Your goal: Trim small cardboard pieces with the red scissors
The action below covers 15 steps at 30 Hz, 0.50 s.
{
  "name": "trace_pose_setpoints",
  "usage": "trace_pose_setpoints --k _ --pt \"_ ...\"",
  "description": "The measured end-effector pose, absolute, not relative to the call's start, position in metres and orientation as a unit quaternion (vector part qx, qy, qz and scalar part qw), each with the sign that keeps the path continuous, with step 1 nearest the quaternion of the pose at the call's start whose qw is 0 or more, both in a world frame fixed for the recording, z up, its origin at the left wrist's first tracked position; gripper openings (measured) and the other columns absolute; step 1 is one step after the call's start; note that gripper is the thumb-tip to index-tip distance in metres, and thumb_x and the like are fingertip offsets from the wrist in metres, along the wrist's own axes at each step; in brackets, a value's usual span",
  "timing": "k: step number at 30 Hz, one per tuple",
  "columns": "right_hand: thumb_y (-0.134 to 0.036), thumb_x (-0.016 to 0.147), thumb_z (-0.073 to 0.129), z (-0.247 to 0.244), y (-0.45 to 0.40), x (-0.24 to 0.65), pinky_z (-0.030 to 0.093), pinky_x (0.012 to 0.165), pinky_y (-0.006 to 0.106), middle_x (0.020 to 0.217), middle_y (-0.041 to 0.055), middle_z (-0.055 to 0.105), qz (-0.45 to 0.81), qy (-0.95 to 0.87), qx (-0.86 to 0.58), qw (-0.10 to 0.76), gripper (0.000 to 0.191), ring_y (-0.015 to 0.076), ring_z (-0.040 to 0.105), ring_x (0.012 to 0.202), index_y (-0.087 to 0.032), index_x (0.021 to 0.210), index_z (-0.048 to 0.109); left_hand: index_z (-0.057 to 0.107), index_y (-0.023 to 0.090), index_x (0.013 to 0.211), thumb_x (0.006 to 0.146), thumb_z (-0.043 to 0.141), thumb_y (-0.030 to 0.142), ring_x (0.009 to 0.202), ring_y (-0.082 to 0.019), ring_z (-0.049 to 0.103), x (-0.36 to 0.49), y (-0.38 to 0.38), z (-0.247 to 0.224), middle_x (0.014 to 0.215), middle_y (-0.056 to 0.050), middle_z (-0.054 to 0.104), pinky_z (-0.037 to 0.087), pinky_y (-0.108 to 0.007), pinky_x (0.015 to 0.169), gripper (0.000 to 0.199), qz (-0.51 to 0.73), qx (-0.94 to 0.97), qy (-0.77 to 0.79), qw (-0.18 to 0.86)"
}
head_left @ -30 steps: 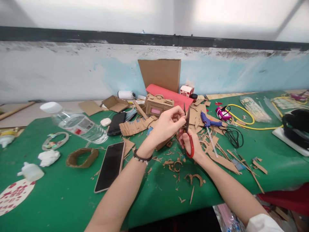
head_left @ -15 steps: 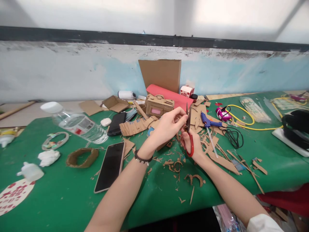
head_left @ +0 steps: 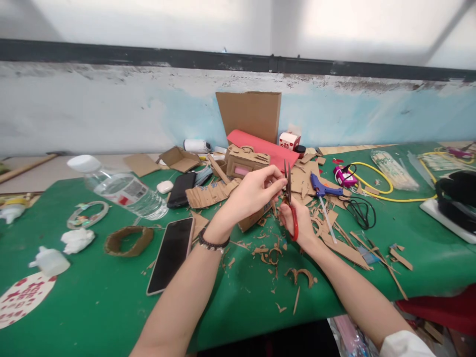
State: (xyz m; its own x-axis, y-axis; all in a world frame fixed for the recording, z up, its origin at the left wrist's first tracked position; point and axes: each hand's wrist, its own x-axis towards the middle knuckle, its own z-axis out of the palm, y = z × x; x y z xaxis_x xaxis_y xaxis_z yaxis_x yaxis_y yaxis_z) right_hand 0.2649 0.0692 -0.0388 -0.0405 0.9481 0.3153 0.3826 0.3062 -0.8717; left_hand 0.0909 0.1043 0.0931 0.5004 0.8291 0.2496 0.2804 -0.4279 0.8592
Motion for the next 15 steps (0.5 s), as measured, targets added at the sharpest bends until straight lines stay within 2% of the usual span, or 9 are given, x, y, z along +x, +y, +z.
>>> trace_pose_setpoints --k 5,8,11,15 --pt "-0.069 0.104 0.050 -0.038 0.069 0.265 0.040 0.051 0.027 0.058 -0.0022 0.055 0.299 -0.649 -0.513 0.477 0.048 0.0165 0.051 0.049 -0.022 0.102 0.063 0.058 0.021 0.101 0.105 0.054 0.044 0.071 -0.016 0.068 0.097 0.105 0.086 0.087 -0.002 0.068 0.053 -0.028 0.066 0.023 0.356 0.755 0.357 0.420" --pt "-0.068 0.105 0.050 -0.035 0.068 0.266 0.041 0.051 0.027 0.060 -0.0016 0.057 0.299 -0.655 -0.511 0.470 0.049 0.0171 0.052 0.050 -0.022 0.107 0.065 0.056 0.022 0.099 0.106 0.052 0.041 0.070 -0.016 0.066 0.096 0.104 0.088 0.082 0.000 0.066 0.051 -0.028 0.066 0.021 0.355 0.768 0.361 0.392" --pt "-0.066 0.104 0.051 -0.031 0.067 0.266 0.044 0.054 0.027 0.064 -0.0004 0.062 0.294 -0.668 -0.508 0.457 0.045 0.0176 0.056 0.053 -0.023 0.103 0.062 0.058 0.022 0.097 0.106 0.050 0.038 0.068 -0.016 0.064 0.090 0.103 0.093 0.075 0.001 0.064 0.048 -0.028 0.066 0.020 0.330 0.798 0.368 0.347" --pt "-0.066 0.104 0.051 -0.029 0.066 0.265 0.044 0.055 0.027 0.063 -0.0007 0.062 0.288 -0.673 -0.517 0.444 0.045 0.0174 0.056 0.053 -0.023 0.100 0.062 0.059 0.022 0.096 0.106 0.051 0.037 0.067 -0.016 0.064 0.085 0.103 0.096 0.073 0.001 0.066 0.046 -0.028 0.065 0.020 0.310 0.807 0.368 0.343"
